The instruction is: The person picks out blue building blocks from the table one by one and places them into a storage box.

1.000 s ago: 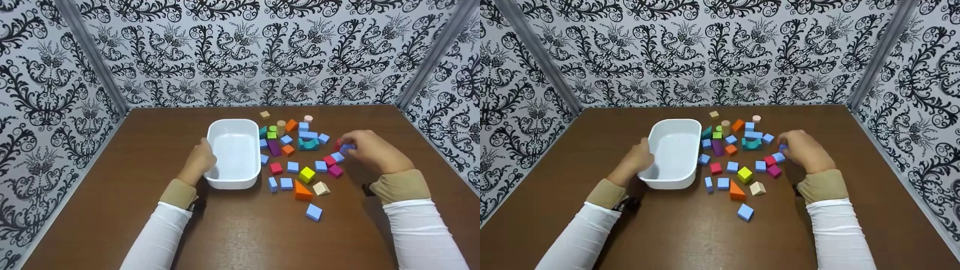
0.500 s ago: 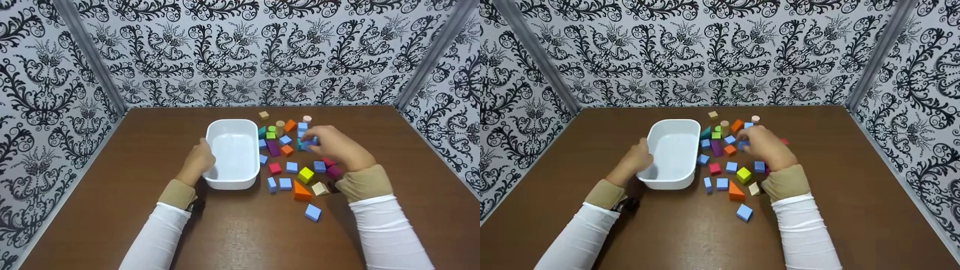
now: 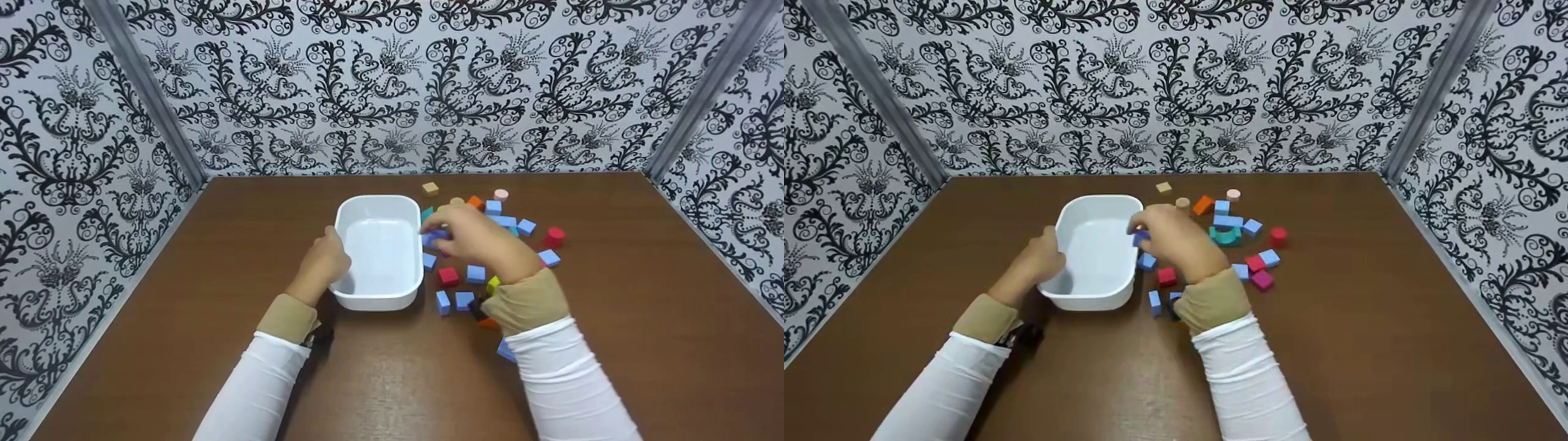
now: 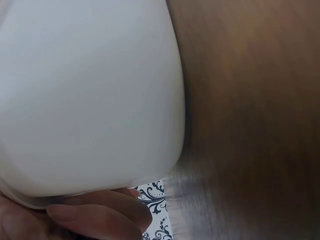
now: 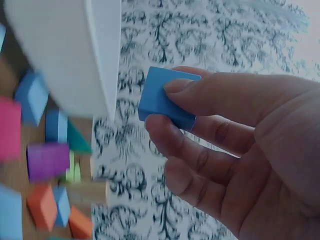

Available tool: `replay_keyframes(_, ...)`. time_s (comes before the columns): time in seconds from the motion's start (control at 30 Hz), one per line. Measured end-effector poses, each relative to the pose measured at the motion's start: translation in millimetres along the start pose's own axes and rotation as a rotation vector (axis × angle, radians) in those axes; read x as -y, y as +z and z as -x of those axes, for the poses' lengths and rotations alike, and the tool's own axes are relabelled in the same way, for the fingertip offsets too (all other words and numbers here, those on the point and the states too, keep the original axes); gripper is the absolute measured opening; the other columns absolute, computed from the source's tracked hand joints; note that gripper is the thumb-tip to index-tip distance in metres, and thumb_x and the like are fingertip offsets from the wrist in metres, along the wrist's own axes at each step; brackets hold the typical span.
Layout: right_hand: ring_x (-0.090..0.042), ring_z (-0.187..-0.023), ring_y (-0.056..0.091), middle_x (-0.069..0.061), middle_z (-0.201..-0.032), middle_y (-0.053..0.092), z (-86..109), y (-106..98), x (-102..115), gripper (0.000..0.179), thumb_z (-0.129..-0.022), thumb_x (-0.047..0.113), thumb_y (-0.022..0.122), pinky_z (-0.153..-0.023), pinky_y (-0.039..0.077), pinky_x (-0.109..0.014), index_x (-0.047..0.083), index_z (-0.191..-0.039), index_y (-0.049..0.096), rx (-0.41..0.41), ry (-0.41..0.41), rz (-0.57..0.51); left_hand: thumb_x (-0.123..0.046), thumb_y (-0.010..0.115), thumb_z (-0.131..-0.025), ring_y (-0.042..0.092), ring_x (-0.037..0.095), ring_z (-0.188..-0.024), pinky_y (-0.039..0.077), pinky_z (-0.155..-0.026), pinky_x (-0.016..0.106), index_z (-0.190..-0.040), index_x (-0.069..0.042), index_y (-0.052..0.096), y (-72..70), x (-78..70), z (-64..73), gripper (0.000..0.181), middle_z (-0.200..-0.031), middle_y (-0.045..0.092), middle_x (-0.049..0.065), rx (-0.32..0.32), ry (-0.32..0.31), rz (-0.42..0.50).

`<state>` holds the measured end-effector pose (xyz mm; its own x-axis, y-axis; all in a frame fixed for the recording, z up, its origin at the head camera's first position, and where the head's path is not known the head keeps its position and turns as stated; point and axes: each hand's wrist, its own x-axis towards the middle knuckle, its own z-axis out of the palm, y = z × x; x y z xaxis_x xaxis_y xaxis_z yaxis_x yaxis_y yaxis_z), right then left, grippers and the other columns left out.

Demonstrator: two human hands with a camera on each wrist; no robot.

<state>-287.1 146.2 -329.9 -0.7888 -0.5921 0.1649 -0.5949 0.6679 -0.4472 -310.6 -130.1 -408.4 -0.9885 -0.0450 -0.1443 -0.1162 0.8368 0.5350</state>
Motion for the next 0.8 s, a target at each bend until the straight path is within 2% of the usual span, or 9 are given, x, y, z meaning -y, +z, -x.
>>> replay_keyframes(0.13, -0.030, -0.107, 0.069, -0.015, -0.116, 0.077, -11.0, 13.8, 15.8, 0.024, -0.095, 0.000, 0.076, -0.099, 0.057, -0.044, -0.002, -0.118, 0.078, -0.009, -0.073, 0.004, -0.002, 0.051, -0.099, 0.067, 0.045, -0.117, 0.058, -0.097, 0.053, -0.160, 0.014, 0.020, 0.3, 0.6, 0.1, 0.071, -0.135, 0.060, 0.039, -0.012, 0.016, -0.003)
replay_keyframes(0.27, -0.030, -0.107, 0.070, -0.015, -0.115, 0.075, -19.2, 31.2, 26.5, 0.025, -0.096, 0.000, 0.074, -0.099, 0.057, -0.042, 0.000, -0.121, 0.077, -0.018, -0.101, 0.023, -0.002, 0.052, -0.098, 0.068, 0.044, -0.116, 0.058, -0.096, 0.053, -0.159, 0.015, 0.023, 0.7, 0.3, -0.2, 0.069, -0.133, 0.061, 0.038, -0.025, 0.021, -0.013)
replay_keyframes(0.6, -0.028, -0.100, 0.070, -0.013, -0.106, 0.074, -32.8, 88.0, 38.2, 0.018, -0.093, -0.001, 0.075, -0.096, 0.058, -0.041, 0.001, -0.111, 0.075, -0.132, -0.275, -0.029, -0.002, 0.055, -0.095, 0.069, 0.044, -0.111, 0.058, -0.094, 0.055, -0.150, 0.015, 0.034, 0.7, 2.3, -0.9, 0.061, -0.127, 0.064, 0.037, -0.058, 0.051, -0.016)
replay_keyframes(0.7, -0.027, -0.097, 0.070, -0.013, -0.103, 0.074, -35.1, 101.5, 36.1, 0.018, -0.093, 0.000, 0.076, -0.094, 0.059, -0.041, 0.002, -0.111, 0.076, -0.149, -0.276, -0.018, -0.001, 0.055, -0.094, 0.069, 0.044, -0.111, 0.058, -0.094, 0.055, -0.150, 0.014, 0.035, 0.5, 2.9, -0.7, 0.061, -0.127, 0.064, 0.037, -0.062, 0.053, -0.015)
replay_keyframes(0.8, -0.026, -0.098, 0.071, -0.012, -0.105, 0.075, -36.8, 108.5, 32.9, 0.019, -0.094, 0.001, 0.076, -0.095, 0.059, -0.040, 0.003, -0.113, 0.077, -0.114, -0.211, -0.044, -0.001, 0.054, -0.094, 0.069, 0.044, -0.111, 0.058, -0.094, 0.055, -0.150, 0.014, 0.035, -0.5, 1.9, 0.0, 0.061, -0.126, 0.064, 0.037, -0.063, 0.054, -0.012)
